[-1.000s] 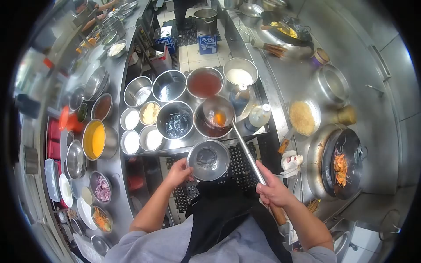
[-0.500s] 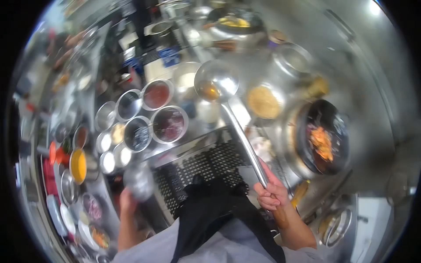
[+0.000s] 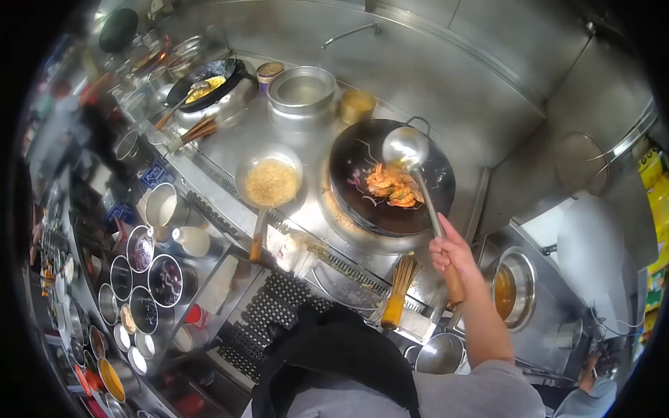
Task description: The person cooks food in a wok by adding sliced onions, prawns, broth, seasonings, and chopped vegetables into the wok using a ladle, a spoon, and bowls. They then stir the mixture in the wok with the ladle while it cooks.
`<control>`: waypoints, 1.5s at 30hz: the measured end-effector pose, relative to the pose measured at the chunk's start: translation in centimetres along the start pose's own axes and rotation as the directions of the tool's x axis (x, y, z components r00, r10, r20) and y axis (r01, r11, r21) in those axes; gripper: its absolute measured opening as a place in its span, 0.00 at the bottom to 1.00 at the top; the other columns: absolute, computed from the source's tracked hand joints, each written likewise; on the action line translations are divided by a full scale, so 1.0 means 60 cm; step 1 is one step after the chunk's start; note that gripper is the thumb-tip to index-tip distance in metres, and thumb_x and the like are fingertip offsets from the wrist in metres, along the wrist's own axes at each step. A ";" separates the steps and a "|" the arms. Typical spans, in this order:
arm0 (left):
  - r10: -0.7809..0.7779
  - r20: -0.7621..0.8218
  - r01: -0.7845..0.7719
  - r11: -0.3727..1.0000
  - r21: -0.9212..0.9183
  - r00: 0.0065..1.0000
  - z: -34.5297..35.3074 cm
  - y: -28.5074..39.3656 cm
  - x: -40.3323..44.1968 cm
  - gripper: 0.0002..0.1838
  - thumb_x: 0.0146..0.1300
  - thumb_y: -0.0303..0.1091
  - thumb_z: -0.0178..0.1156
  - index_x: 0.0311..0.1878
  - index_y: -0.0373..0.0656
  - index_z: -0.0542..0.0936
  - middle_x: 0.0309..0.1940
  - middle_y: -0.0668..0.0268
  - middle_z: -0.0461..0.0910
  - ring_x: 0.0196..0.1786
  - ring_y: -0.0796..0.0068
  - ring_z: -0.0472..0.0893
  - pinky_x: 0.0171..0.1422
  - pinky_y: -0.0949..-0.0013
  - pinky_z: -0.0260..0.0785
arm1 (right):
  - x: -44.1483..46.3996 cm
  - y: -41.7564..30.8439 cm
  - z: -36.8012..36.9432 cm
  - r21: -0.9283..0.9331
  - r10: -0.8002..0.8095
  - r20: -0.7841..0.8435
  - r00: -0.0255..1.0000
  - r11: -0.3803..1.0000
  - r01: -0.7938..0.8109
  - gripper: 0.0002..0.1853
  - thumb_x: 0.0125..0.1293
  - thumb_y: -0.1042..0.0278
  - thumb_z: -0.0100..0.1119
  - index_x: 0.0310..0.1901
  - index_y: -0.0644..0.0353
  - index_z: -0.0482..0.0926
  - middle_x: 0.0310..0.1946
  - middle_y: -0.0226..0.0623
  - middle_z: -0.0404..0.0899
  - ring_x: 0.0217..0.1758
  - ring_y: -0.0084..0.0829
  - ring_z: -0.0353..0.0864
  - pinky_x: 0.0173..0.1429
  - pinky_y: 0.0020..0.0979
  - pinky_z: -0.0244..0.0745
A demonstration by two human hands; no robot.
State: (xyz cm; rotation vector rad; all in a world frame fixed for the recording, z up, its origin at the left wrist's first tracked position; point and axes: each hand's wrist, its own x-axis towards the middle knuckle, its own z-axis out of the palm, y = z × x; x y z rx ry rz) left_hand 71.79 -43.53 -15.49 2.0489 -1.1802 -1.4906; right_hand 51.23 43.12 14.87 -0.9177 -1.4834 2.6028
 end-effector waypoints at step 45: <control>-0.181 0.108 -0.100 -0.053 -0.994 -0.978 0.752 -0.074 -1.154 0.23 0.63 0.55 0.67 0.22 0.45 0.83 0.19 0.54 0.80 0.25 0.47 0.81 0.32 0.51 0.73 | -0.145 0.377 0.185 -0.866 -0.394 -0.314 0.864 0.491 -0.091 0.46 0.70 0.71 0.54 0.83 0.33 0.40 0.36 0.61 0.82 0.40 0.59 0.84 0.51 0.54 0.77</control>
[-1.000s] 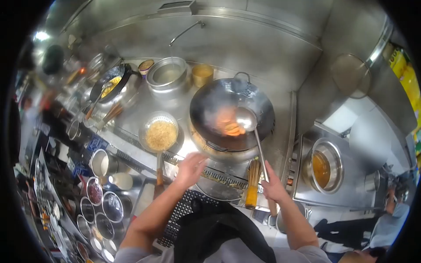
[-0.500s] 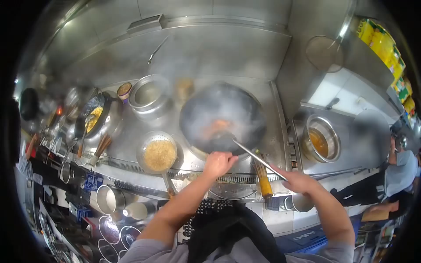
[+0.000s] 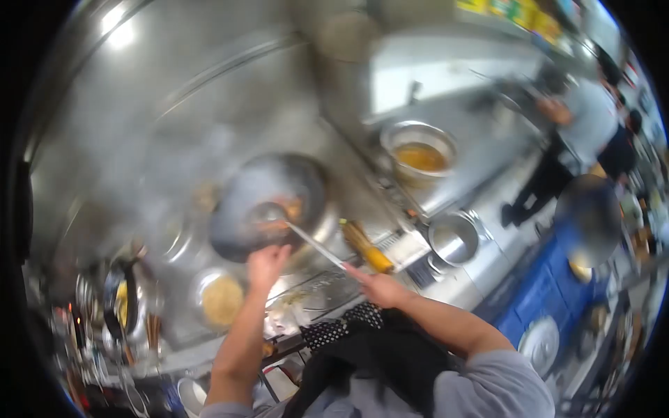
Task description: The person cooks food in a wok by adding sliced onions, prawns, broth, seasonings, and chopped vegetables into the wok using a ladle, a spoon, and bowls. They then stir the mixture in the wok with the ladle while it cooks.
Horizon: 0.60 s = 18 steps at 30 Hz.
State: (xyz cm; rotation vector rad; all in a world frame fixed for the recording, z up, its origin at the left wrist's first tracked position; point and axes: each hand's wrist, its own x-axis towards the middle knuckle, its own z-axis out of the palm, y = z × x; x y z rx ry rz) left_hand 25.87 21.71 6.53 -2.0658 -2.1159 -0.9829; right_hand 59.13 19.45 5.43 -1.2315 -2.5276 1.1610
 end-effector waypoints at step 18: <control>-0.079 0.122 0.052 0.976 0.211 0.989 0.116 -0.007 -0.074 0.38 0.57 0.26 0.69 0.71 0.35 0.66 0.69 0.41 0.65 0.74 0.39 0.63 0.79 0.47 0.55 | -0.444 0.467 0.120 0.508 0.822 -0.371 0.432 0.569 -0.647 0.48 0.70 0.72 0.53 0.83 0.47 0.34 0.48 0.71 0.81 0.49 0.65 0.83 0.58 0.52 0.76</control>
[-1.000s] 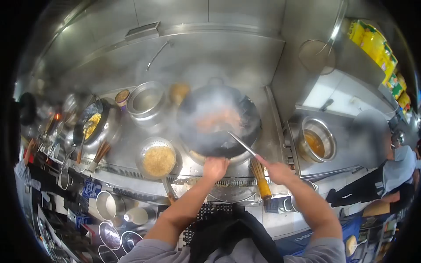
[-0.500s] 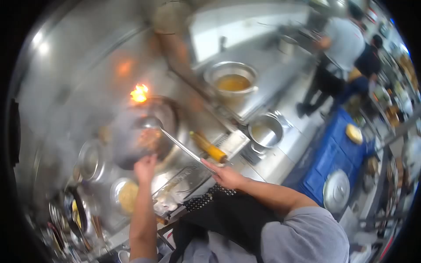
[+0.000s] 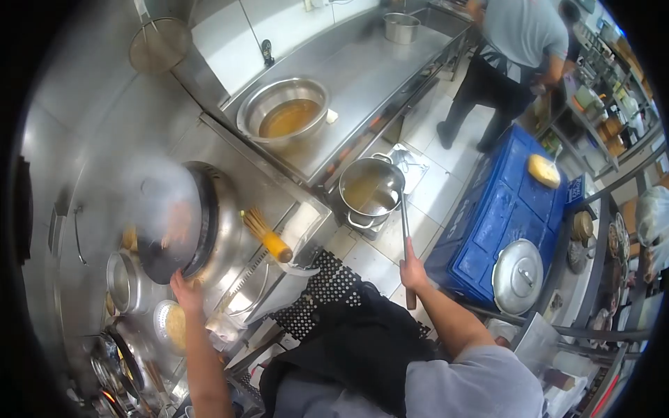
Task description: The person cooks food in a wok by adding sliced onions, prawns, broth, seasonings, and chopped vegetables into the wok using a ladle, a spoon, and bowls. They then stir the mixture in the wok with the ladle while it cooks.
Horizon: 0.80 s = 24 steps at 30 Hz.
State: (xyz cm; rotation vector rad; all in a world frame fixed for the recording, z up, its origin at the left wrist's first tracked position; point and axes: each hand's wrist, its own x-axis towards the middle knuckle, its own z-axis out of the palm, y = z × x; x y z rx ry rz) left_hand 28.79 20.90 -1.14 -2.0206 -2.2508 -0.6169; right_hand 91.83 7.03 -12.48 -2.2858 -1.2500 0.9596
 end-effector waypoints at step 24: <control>-0.111 0.097 0.113 0.994 -0.011 0.989 -0.021 0.007 0.005 0.38 0.57 0.27 0.69 0.72 0.40 0.67 0.71 0.45 0.66 0.77 0.40 0.60 0.82 0.48 0.54 | 0.007 -0.100 -0.176 0.827 -0.047 0.562 0.826 0.014 -0.562 0.29 0.77 0.73 0.46 0.76 0.40 0.58 0.30 0.33 0.69 0.18 0.15 0.63 0.21 0.20 0.64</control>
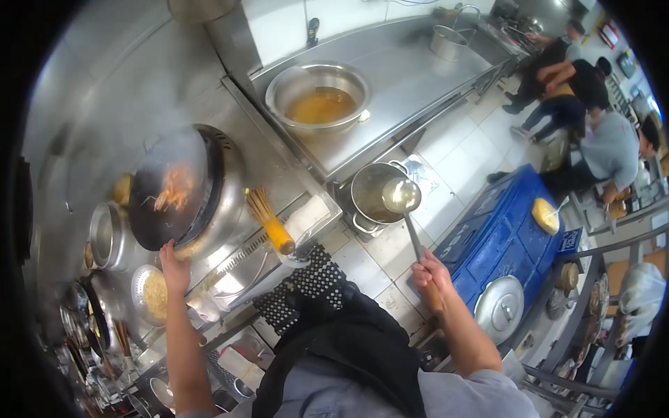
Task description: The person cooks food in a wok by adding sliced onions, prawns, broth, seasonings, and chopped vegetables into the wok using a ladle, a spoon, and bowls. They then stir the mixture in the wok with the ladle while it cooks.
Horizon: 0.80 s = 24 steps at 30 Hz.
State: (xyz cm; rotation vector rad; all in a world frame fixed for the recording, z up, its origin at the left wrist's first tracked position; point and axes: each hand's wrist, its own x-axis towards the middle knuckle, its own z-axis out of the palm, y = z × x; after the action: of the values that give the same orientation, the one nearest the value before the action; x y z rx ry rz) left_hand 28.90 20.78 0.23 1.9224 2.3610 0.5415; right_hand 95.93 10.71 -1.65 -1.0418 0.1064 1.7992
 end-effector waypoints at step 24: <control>-0.032 0.149 0.066 0.972 -0.225 0.988 -0.071 -0.025 -0.006 0.38 0.62 0.38 0.66 0.76 0.52 0.66 0.73 0.62 0.65 0.81 0.53 0.56 0.75 0.23 0.53 | 0.011 0.305 0.647 -0.142 0.476 0.557 0.681 0.862 -0.486 0.32 0.80 0.72 0.43 0.82 0.44 0.50 0.32 0.27 0.63 0.16 0.12 0.65 0.15 0.22 0.65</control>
State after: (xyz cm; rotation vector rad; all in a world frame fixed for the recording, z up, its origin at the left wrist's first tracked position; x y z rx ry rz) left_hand 26.46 19.17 3.74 1.7365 2.1460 0.6186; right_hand 58.10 21.78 15.32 -0.4157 0.0214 2.5302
